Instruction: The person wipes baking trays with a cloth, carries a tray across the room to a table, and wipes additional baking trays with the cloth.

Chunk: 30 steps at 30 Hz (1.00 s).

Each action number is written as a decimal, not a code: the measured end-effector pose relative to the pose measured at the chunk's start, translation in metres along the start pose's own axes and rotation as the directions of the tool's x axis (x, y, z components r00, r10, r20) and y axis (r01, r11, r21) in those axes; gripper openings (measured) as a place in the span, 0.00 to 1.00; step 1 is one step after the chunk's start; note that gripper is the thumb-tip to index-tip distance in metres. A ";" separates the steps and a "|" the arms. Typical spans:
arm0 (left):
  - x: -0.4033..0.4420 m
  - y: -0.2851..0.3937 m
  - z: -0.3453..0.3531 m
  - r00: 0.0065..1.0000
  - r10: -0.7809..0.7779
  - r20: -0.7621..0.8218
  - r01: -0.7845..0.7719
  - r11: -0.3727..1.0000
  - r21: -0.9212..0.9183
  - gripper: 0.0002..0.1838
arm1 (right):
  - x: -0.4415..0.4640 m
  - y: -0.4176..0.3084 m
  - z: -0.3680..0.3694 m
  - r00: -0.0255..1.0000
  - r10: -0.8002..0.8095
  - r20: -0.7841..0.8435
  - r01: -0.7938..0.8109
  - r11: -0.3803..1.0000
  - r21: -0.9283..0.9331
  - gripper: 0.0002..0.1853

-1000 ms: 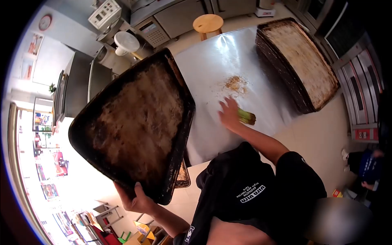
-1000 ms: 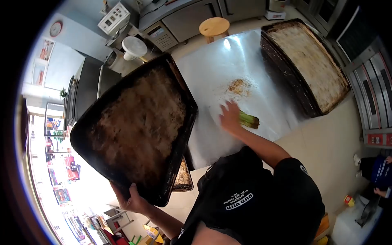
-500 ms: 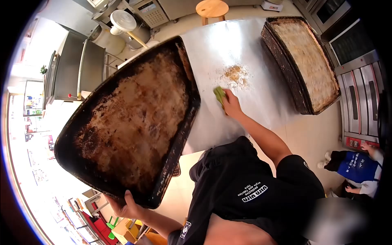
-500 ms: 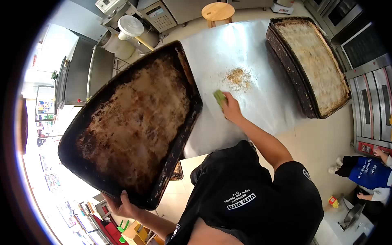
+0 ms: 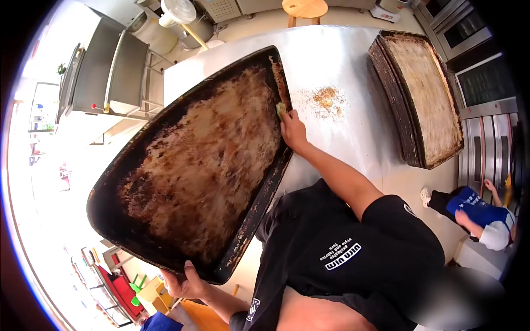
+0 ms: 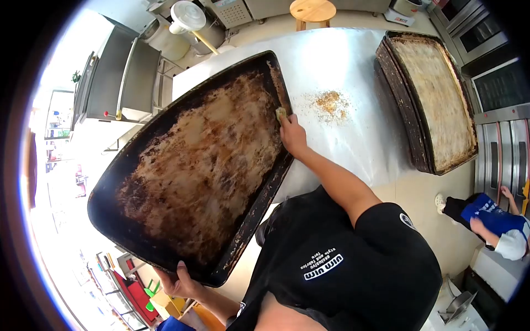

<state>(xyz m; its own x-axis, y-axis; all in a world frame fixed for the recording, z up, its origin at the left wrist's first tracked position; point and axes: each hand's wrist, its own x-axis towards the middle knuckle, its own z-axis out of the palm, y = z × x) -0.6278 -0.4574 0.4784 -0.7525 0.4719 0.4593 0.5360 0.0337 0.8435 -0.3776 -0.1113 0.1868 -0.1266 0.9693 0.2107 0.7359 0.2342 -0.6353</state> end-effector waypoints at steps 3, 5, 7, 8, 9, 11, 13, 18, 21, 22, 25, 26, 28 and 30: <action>-0.001 0.005 0.005 0.998 -0.047 -0.050 0.045 0.998 -0.033 0.31 | -0.038 0.013 0.000 0.989 0.099 0.110 -0.096 0.995 -0.034 0.25; 0.004 0.002 -0.001 1.000 -0.006 0.023 0.006 1.000 0.003 0.31 | -0.046 0.014 -0.007 0.948 0.175 0.267 -0.131 0.976 -0.174 0.26; 0.005 -0.005 0.000 0.999 0.030 0.028 -0.030 0.999 0.019 0.31 | -0.056 0.019 -0.014 0.940 0.131 0.316 -0.062 0.974 -0.219 0.21; 0.003 -0.007 -0.003 0.999 0.041 0.013 -0.041 0.999 0.032 0.31 | -0.062 0.023 -0.014 0.933 0.127 0.337 -0.063 0.979 -0.194 0.19; 0.004 -0.009 -0.006 0.998 0.057 0.003 -0.057 0.998 0.041 0.31 | -0.068 0.036 -0.002 0.927 0.127 0.352 -0.070 0.983 -0.169 0.17; 0.008 -0.003 -0.003 0.999 0.049 0.013 -0.049 0.999 0.024 0.33 | -0.048 0.042 -0.005 0.783 0.262 0.564 -0.293 0.955 -0.038 0.15; 0.003 -0.003 -0.004 0.998 0.065 0.021 -0.066 0.997 0.035 0.34 | -0.023 0.012 -0.048 0.311 0.311 0.898 -0.714 0.700 0.005 0.14; -0.004 -0.012 -0.001 0.992 0.129 0.006 -0.129 0.989 0.071 0.34 | -0.047 -0.070 -0.113 0.356 -0.141 0.924 -0.798 0.469 0.379 0.23; -0.005 0.002 0.009 0.997 0.076 -0.002 -0.076 0.997 -0.001 0.35 | -0.018 -0.051 -0.139 0.612 -0.102 0.784 -0.654 0.493 0.574 0.27; -0.004 0.005 0.010 0.999 0.050 0.000 -0.050 0.998 -0.022 0.35 | -0.012 -0.058 -0.148 0.730 0.000 0.683 -0.544 0.606 0.581 0.25; -0.004 0.005 0.013 0.999 0.031 0.018 -0.030 0.999 -0.031 0.36 | -0.004 -0.085 -0.142 0.945 -0.059 0.321 -0.159 0.776 0.610 0.26; -0.002 0.007 0.016 0.999 0.030 0.020 -0.029 0.998 -0.050 0.36 | -0.002 -0.093 -0.136 0.979 -0.105 0.177 -0.014 0.824 0.566 0.26; 0.000 0.010 0.016 0.999 0.030 0.031 -0.027 0.996 -0.082 0.36 | 0.003 -0.135 -0.129 0.918 -0.365 -0.157 0.397 0.826 0.400 0.26; 0.003 0.009 0.015 0.999 0.028 0.040 -0.025 0.997 -0.076 0.35 | 0.001 -0.202 -0.149 0.883 -0.465 -0.069 0.447 0.786 0.427 0.27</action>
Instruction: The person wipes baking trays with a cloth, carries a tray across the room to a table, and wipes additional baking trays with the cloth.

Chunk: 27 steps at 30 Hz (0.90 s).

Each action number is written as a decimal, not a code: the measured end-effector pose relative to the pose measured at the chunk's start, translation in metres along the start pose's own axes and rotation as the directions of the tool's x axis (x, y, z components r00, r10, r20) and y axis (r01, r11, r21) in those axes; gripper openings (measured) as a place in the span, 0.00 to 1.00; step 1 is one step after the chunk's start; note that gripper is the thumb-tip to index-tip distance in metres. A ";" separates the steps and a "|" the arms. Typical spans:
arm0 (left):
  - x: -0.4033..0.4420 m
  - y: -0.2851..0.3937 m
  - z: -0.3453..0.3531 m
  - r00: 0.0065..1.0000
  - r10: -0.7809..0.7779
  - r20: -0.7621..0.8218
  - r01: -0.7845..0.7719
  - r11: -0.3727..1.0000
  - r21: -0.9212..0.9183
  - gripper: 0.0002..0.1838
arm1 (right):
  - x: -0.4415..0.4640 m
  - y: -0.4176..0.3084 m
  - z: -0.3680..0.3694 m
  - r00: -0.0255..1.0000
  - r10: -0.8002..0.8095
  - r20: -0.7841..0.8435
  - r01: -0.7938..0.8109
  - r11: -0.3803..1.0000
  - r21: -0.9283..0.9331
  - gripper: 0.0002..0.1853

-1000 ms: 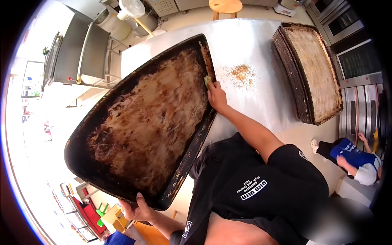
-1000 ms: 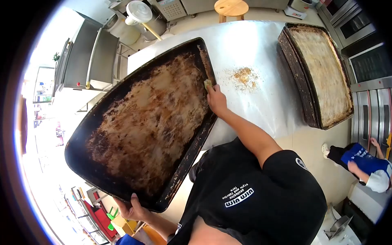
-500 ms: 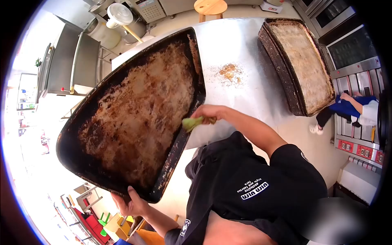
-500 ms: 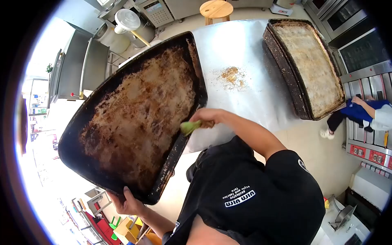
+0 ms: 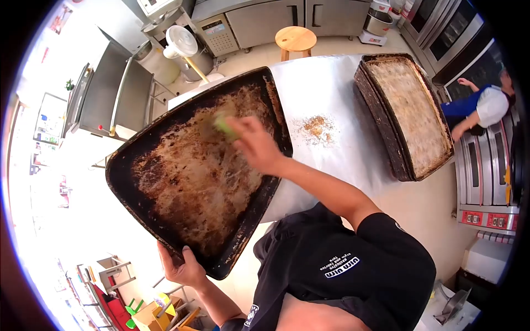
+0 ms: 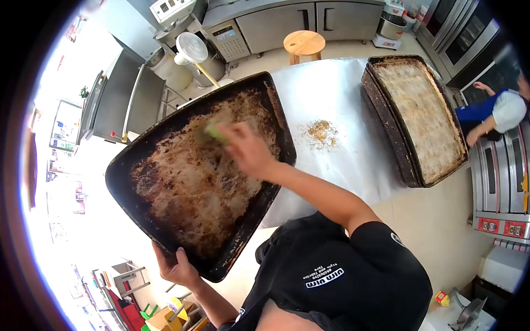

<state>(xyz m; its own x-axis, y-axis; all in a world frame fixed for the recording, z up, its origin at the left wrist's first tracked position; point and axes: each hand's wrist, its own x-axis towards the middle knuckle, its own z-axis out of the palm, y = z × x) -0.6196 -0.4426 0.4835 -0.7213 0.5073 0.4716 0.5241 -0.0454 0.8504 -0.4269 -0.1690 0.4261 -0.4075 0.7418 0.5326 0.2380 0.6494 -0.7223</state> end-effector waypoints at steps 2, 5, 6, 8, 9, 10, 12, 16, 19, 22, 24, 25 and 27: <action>0.001 0.001 -0.003 1.000 0.008 0.030 -0.009 1.000 0.027 0.35 | 0.027 -0.046 0.021 0.922 -0.384 -0.044 0.379 0.921 -0.090 0.26; 0.004 0.010 -0.006 0.997 0.059 0.057 -0.064 0.994 0.090 0.35 | 0.056 -0.086 0.035 0.884 -0.458 0.090 0.453 0.888 0.073 0.21; 0.004 0.015 -0.008 0.995 0.072 0.064 -0.079 0.989 0.125 0.35 | 0.062 -0.079 0.042 0.839 -0.544 0.011 0.544 0.837 -0.052 0.21; 0.005 0.019 -0.012 0.987 0.104 0.120 -0.119 0.985 0.127 0.34 | 0.073 -0.054 0.039 0.873 -0.487 0.026 0.486 0.865 -0.129 0.19; 0.006 0.019 -0.013 0.983 0.122 0.136 -0.140 0.982 0.126 0.33 | 0.078 -0.032 0.026 0.935 -0.335 0.115 0.346 0.933 -0.094 0.17; 0.005 0.018 -0.017 0.982 0.120 0.145 -0.145 0.974 0.172 0.33 | 0.081 0.003 0.014 0.926 -0.378 0.024 0.374 0.902 -0.214 0.16; 0.001 0.010 -0.027 0.976 0.131 0.173 -0.168 0.961 0.222 0.33 | 0.073 0.070 0.004 0.877 -0.469 -0.100 0.398 0.828 -0.394 0.24; 0.004 0.019 -0.025 0.978 0.093 0.185 -0.129 0.972 0.197 0.33 | 0.060 0.162 -0.038 0.908 -0.362 -0.210 0.211 0.830 -0.516 0.34; 0.006 0.029 -0.038 0.929 -0.103 0.355 0.007 0.965 0.262 0.35 | 0.054 0.205 -0.060 0.950 -0.016 -0.312 -0.171 0.808 -0.564 0.32; 0.013 0.050 -0.033 0.818 -0.355 0.453 0.229 0.923 0.310 0.36 | 0.062 0.194 -0.072 0.907 0.184 -0.378 -0.359 0.807 -0.469 0.22; 0.013 0.046 -0.030 0.785 -0.401 0.471 0.249 0.902 0.353 0.37 | 0.062 0.191 -0.075 0.858 0.311 -0.409 -0.479 0.772 -0.418 0.17; 0.013 0.039 -0.031 0.796 -0.394 0.460 0.243 0.904 0.352 0.37 | 0.059 0.189 -0.073 0.832 0.362 -0.421 -0.526 0.756 -0.390 0.17; 0.013 0.041 -0.029 0.802 -0.390 0.453 0.262 0.910 0.321 0.37 | 0.039 0.189 -0.065 0.799 0.439 -0.411 -0.584 0.729 -0.357 0.19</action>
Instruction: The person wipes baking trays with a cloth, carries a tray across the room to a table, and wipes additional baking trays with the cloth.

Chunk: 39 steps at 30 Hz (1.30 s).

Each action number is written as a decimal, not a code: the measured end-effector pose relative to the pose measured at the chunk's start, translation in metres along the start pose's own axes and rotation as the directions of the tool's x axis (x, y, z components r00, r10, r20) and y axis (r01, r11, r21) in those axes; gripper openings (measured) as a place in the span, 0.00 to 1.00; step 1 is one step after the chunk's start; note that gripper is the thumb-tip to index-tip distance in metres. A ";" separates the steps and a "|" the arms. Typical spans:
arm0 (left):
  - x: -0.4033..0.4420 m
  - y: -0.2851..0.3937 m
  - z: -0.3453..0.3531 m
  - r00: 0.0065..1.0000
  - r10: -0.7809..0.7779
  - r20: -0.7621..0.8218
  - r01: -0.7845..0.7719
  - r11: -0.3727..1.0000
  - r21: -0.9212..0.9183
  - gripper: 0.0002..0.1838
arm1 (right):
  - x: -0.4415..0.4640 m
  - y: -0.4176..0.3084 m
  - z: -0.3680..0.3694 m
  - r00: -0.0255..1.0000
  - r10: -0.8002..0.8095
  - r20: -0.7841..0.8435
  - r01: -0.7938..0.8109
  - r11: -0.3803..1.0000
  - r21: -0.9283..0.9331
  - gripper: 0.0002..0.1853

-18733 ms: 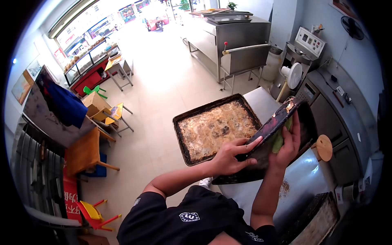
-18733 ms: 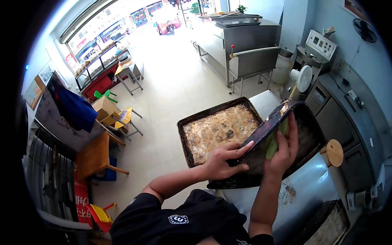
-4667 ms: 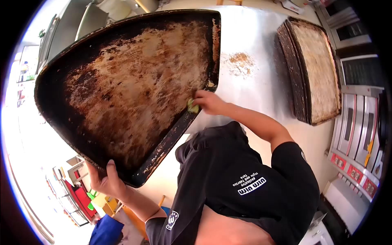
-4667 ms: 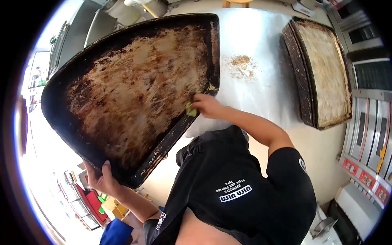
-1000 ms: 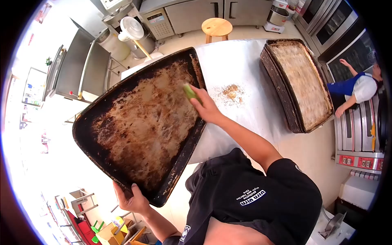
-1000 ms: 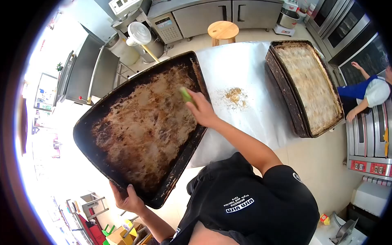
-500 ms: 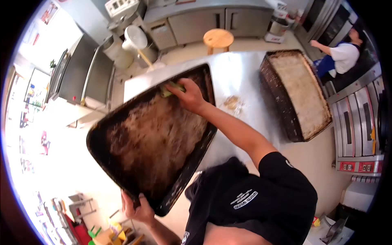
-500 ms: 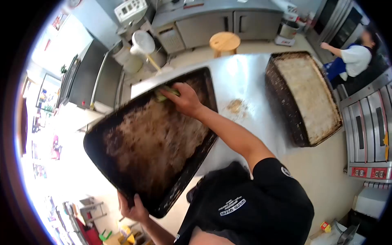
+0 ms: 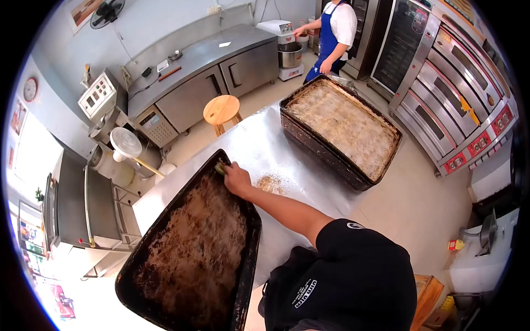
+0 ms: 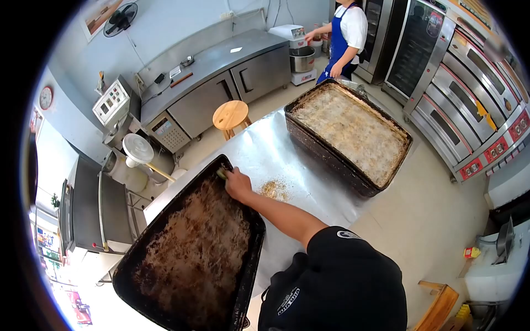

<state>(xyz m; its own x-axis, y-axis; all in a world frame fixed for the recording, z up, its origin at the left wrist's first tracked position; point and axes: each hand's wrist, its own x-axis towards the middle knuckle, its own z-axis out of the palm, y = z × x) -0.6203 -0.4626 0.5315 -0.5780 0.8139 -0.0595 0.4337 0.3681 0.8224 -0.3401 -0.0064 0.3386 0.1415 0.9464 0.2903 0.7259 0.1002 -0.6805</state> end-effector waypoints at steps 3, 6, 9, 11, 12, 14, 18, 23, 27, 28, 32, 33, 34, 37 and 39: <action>-0.003 0.018 0.006 1.000 0.016 -0.016 -0.017 0.995 -0.100 0.38 | -0.079 0.030 0.005 0.992 -0.007 0.127 0.011 0.999 -0.033 0.23; 0.009 0.015 0.013 0.994 0.054 -0.090 -0.065 0.991 -0.120 0.37 | -0.148 0.082 0.026 0.955 -0.012 0.296 0.036 0.996 -0.077 0.25; 0.014 0.016 0.017 0.975 0.096 -0.198 -0.115 0.990 -0.086 0.35 | -0.184 0.108 0.026 0.901 0.009 0.435 0.066 0.985 -0.157 0.23; 0.020 0.007 0.020 0.932 0.220 -0.288 -0.253 0.964 -0.082 0.33 | -0.198 0.134 0.033 0.899 -0.053 0.434 0.117 0.986 -0.122 0.19; 0.021 0.012 0.018 0.914 0.184 -0.363 -0.212 0.977 -0.039 0.30 | -0.201 0.139 0.038 0.899 -0.088 0.429 0.146 0.984 -0.103 0.17; 0.024 -0.002 0.015 0.892 0.254 -0.373 -0.256 0.966 0.046 0.29 | -0.176 0.116 0.014 0.683 0.351 0.640 -0.431 0.902 -0.034 0.10; 0.029 -0.005 0.019 0.839 0.373 -0.396 -0.342 0.928 0.148 0.29 | -0.163 0.128 0.005 0.140 0.569 0.810 -0.990 0.075 0.119 0.08; 0.034 -0.012 0.027 0.814 0.382 -0.439 -0.392 0.917 0.071 0.29 | -0.181 0.117 -0.011 0.340 0.240 0.910 -0.829 -0.381 0.410 0.15; 0.030 -0.007 0.026 0.839 0.321 -0.439 -0.360 0.933 -0.006 0.30 | -0.198 0.113 -0.007 0.334 0.216 0.918 -0.866 -0.315 0.389 0.18; 0.028 -0.004 0.028 0.825 0.339 -0.452 -0.392 0.920 -0.026 0.30 | -0.201 0.116 -0.007 0.306 0.242 0.921 -0.889 -0.273 0.367 0.18; 0.017 0.003 0.037 0.789 0.391 -0.474 -0.461 0.887 -0.034 0.30 | -0.204 0.138 -0.010 0.323 0.242 0.915 -0.900 -0.219 0.376 0.19; 0.017 0.004 0.039 0.763 0.436 -0.476 -0.476 0.878 0.042 0.31 | -0.203 0.136 -0.011 0.334 0.254 0.908 -0.891 -0.230 0.392 0.19; 0.016 0.007 0.042 0.738 0.480 -0.474 -0.487 0.865 0.119 0.31 | -0.200 0.130 -0.017 0.331 0.255 0.909 -0.885 -0.250 0.393 0.20; 0.017 -0.001 0.047 0.711 0.515 -0.479 -0.478 0.853 0.208 0.32 | -0.194 0.123 -0.026 0.311 0.229 0.922 -0.878 -0.301 0.371 0.22; 0.018 -0.001 0.049 0.722 0.486 -0.492 -0.450 0.871 0.200 0.32 | -0.192 0.126 -0.024 0.287 0.168 0.943 -0.893 -0.310 0.327 0.22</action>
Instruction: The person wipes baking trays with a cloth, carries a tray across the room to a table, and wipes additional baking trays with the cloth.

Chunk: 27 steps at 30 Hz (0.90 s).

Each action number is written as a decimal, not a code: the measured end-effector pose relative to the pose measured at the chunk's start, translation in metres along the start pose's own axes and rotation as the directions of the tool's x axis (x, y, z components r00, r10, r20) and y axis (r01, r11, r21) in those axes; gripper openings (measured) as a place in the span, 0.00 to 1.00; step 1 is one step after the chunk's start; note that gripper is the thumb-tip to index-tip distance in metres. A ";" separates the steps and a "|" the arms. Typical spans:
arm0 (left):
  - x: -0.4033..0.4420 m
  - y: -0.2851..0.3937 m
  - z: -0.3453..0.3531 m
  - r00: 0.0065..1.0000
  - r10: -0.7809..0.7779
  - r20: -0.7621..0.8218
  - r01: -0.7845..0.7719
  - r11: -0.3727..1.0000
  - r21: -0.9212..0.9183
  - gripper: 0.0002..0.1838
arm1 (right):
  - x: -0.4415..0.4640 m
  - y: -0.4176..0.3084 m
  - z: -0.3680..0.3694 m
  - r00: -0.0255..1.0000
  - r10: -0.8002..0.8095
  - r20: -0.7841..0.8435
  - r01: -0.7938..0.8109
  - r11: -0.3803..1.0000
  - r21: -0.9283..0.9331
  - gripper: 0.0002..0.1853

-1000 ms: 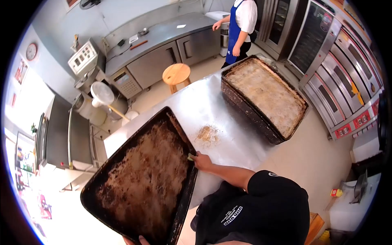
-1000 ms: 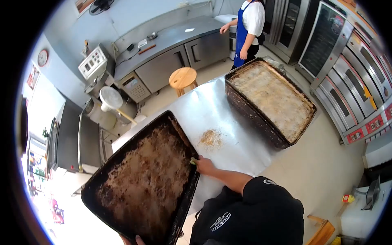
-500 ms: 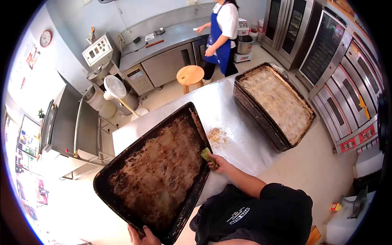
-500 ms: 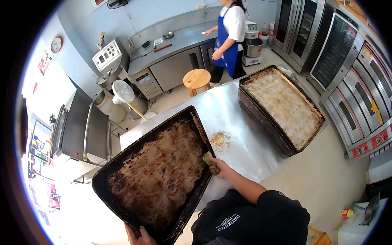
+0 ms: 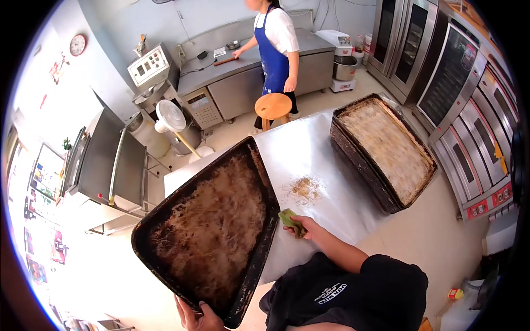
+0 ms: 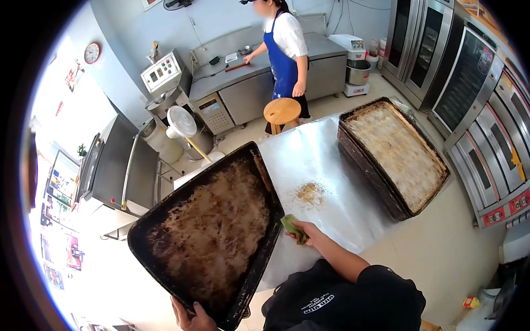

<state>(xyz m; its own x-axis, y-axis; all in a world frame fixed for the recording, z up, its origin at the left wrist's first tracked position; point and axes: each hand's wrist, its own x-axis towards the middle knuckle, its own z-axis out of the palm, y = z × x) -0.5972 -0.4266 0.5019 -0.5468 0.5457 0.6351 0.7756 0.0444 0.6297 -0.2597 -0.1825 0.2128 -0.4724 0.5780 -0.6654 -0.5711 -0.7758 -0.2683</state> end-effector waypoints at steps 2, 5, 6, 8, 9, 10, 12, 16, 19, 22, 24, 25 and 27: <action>0.001 0.006 0.001 0.998 -0.062 0.003 0.062 0.998 0.007 0.32 | 0.005 0.005 -0.005 0.994 -0.108 -0.011 0.106 0.987 -0.120 0.21; 0.000 -0.003 0.002 0.999 -0.043 -0.001 0.043 0.999 0.009 0.32 | 0.001 0.012 0.003 0.972 -0.234 -0.032 0.226 0.961 -0.161 0.20; -0.001 -0.005 0.003 0.999 -0.041 -0.011 0.041 0.999 0.016 0.32 | 0.001 0.013 0.003 0.962 -0.268 -0.041 0.259 0.953 -0.154 0.20; -0.001 -0.006 0.006 0.999 -0.041 -0.034 0.043 0.998 0.038 0.31 | 0.003 0.008 0.004 0.965 -0.258 -0.051 0.246 0.955 -0.165 0.19; -0.001 -0.008 0.006 0.999 -0.032 -0.011 0.032 0.999 0.009 0.32 | 0.004 0.007 0.004 0.967 -0.248 -0.057 0.235 0.956 -0.174 0.18; -0.001 -0.011 0.006 1.000 -0.026 0.011 0.026 1.000 -0.015 0.33 | 0.008 0.006 0.004 0.963 -0.263 -0.052 0.251 0.954 -0.164 0.18; -0.001 -0.012 0.007 1.000 -0.017 0.011 0.018 0.999 -0.030 0.33 | 0.013 0.007 0.008 0.963 -0.265 -0.055 0.254 0.956 -0.148 0.18; 0.000 -0.011 0.009 0.997 -0.076 0.007 0.076 0.996 -0.049 0.34 | -0.001 0.004 0.053 0.990 -0.133 0.038 0.138 0.973 -0.187 0.18; 0.001 -0.010 0.014 0.995 -0.093 -0.025 0.089 0.985 -0.148 0.34 | -0.002 -0.008 0.120 0.868 -0.476 0.141 0.474 0.706 -0.526 0.17; 0.000 -0.009 0.011 0.993 -0.121 0.002 0.120 0.986 -0.114 0.35 | 0.025 -0.042 0.170 0.667 -0.705 0.241 0.656 0.402 -0.639 0.15; 0.000 -0.005 0.009 0.989 -0.145 0.012 0.145 0.985 -0.088 0.34 | 0.048 -0.071 0.197 0.410 -0.870 0.275 0.720 0.123 -0.682 0.16; -0.001 -0.003 0.009 0.987 -0.159 0.011 0.159 0.984 -0.076 0.34 | 0.058 -0.088 0.209 0.405 -0.895 0.188 0.668 0.149 -0.729 0.17; -0.001 -0.002 0.010 0.996 -0.084 0.005 0.085 0.993 -0.086 0.35 | 0.078 -0.116 0.227 0.324 -0.943 0.077 0.630 0.154 -0.761 0.16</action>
<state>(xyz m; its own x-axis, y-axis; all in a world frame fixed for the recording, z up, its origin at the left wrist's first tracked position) -0.5955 -0.4185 0.4956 -0.6088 0.5440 0.5775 0.6965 0.0180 0.7173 -0.3825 0.0105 0.3498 0.3337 0.9382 0.0916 0.1255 0.0521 -0.9907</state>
